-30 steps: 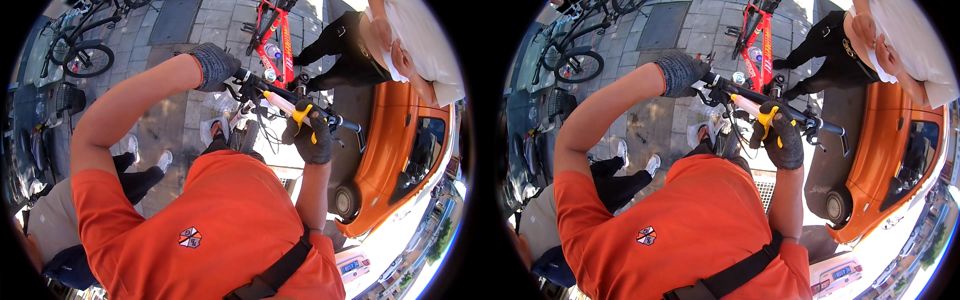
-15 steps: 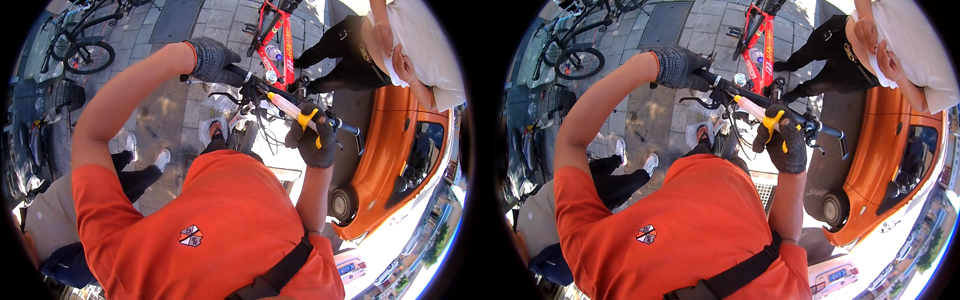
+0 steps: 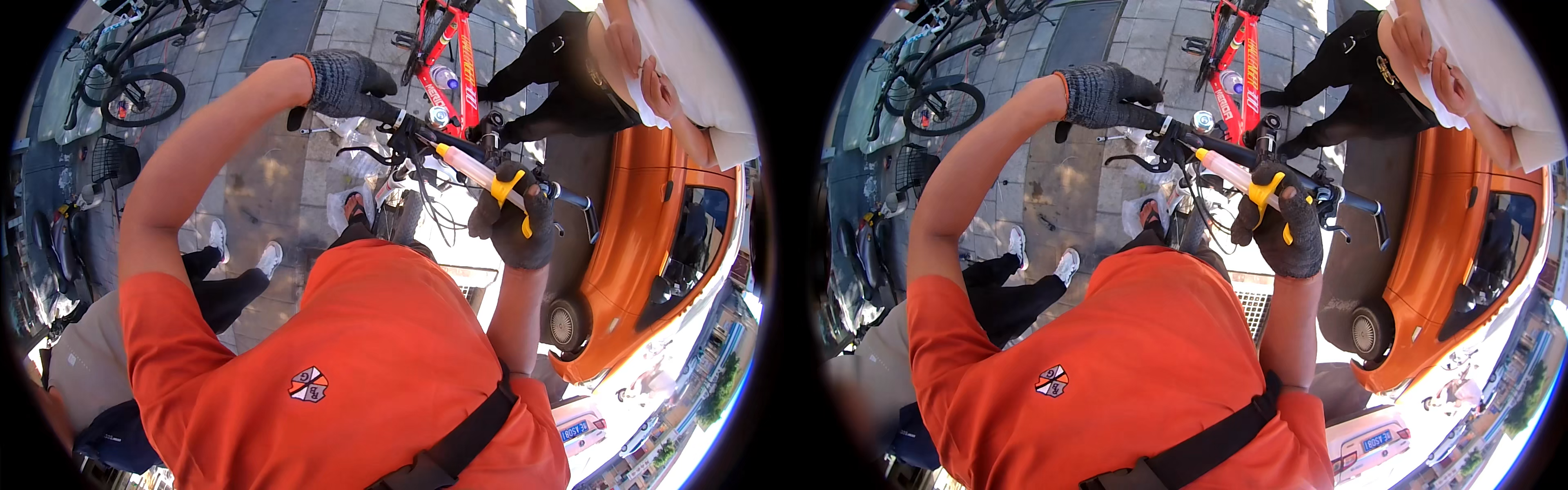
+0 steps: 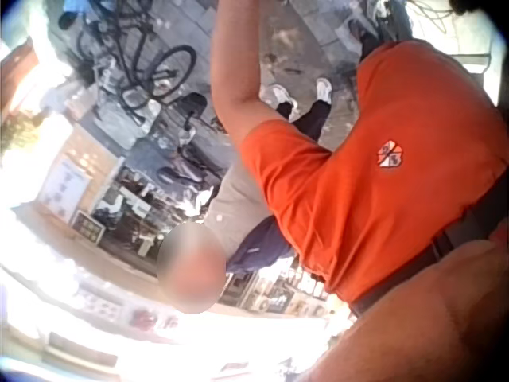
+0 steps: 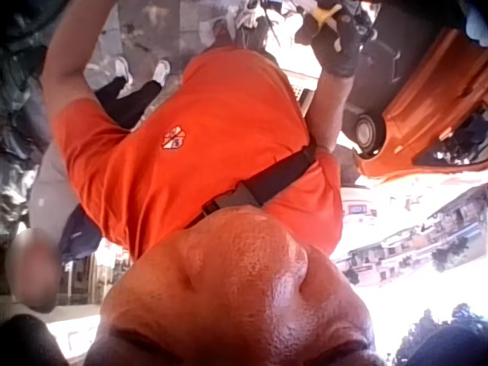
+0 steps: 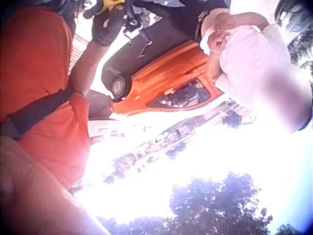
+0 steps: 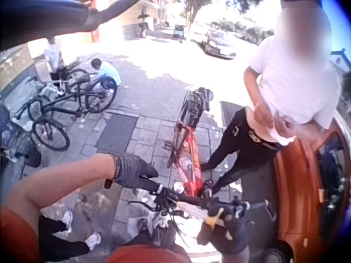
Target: The person uses a yellow syringe to apply lubricant to the bicycle's handlebar stem and brake lever area. They repeatedly squeeze the syringe and wipe the components with a white cloth while standing on a sidewalk.
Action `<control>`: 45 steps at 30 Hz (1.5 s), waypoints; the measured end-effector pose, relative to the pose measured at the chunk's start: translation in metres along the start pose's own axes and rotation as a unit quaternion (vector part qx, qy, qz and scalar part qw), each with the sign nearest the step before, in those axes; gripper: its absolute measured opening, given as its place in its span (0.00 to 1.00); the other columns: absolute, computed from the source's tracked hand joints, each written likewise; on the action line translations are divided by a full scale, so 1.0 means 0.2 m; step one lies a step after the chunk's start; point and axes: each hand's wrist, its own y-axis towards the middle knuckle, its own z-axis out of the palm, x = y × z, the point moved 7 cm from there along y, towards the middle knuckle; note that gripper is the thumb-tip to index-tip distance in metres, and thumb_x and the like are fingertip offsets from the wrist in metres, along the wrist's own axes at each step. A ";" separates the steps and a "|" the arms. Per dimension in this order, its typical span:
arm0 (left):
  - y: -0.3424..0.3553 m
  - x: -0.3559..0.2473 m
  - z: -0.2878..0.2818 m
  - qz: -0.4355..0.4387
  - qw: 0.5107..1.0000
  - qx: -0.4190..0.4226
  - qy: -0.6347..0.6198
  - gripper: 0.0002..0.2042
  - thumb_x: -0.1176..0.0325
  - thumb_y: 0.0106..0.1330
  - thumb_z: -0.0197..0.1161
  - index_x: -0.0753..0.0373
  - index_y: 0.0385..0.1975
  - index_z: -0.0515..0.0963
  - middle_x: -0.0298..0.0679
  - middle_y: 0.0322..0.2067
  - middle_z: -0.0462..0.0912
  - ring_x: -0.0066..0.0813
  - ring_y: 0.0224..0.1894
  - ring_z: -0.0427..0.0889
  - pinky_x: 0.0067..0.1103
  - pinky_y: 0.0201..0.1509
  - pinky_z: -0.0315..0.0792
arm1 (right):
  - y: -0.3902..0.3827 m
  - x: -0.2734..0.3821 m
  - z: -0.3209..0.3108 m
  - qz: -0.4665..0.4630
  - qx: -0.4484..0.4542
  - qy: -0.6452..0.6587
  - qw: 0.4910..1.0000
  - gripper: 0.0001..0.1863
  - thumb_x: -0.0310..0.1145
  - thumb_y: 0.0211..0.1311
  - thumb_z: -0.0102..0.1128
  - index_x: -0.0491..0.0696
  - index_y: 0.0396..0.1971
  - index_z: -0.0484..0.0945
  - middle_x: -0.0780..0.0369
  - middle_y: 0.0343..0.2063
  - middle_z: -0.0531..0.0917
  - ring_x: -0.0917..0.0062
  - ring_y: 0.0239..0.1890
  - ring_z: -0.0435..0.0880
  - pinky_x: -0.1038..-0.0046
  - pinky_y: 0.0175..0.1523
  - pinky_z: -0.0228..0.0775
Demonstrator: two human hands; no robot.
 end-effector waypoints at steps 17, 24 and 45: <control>-0.03 -0.16 -0.07 -0.029 0.996 0.067 0.047 0.38 0.44 0.69 0.67 0.59 0.73 0.67 0.51 0.57 0.85 0.47 0.58 0.85 0.35 0.63 0.78 | -0.01 0.05 -0.08 -0.019 0.006 0.007 1.000 0.29 0.60 0.72 0.58 0.50 0.57 0.74 0.57 0.25 0.77 0.67 0.20 0.76 0.64 0.28 0.69; 0.02 -0.18 0.13 -0.006 0.961 0.065 0.267 0.28 0.62 0.70 0.67 0.59 0.69 0.69 0.50 0.47 0.87 0.48 0.44 0.89 0.41 0.47 0.82 | 0.00 0.05 -0.08 -0.012 0.006 0.021 1.000 0.29 0.60 0.71 0.60 0.50 0.56 0.74 0.57 0.24 0.76 0.67 0.19 0.76 0.65 0.27 0.69; -0.03 -0.19 -0.06 -0.060 0.992 0.073 0.086 0.34 0.48 0.64 0.73 0.57 0.67 0.73 0.48 0.52 0.87 0.46 0.53 0.87 0.37 0.61 0.79 | -0.02 0.06 -0.10 -0.006 0.018 0.025 1.000 0.30 0.61 0.72 0.59 0.50 0.57 0.73 0.58 0.24 0.75 0.67 0.19 0.75 0.64 0.29 0.71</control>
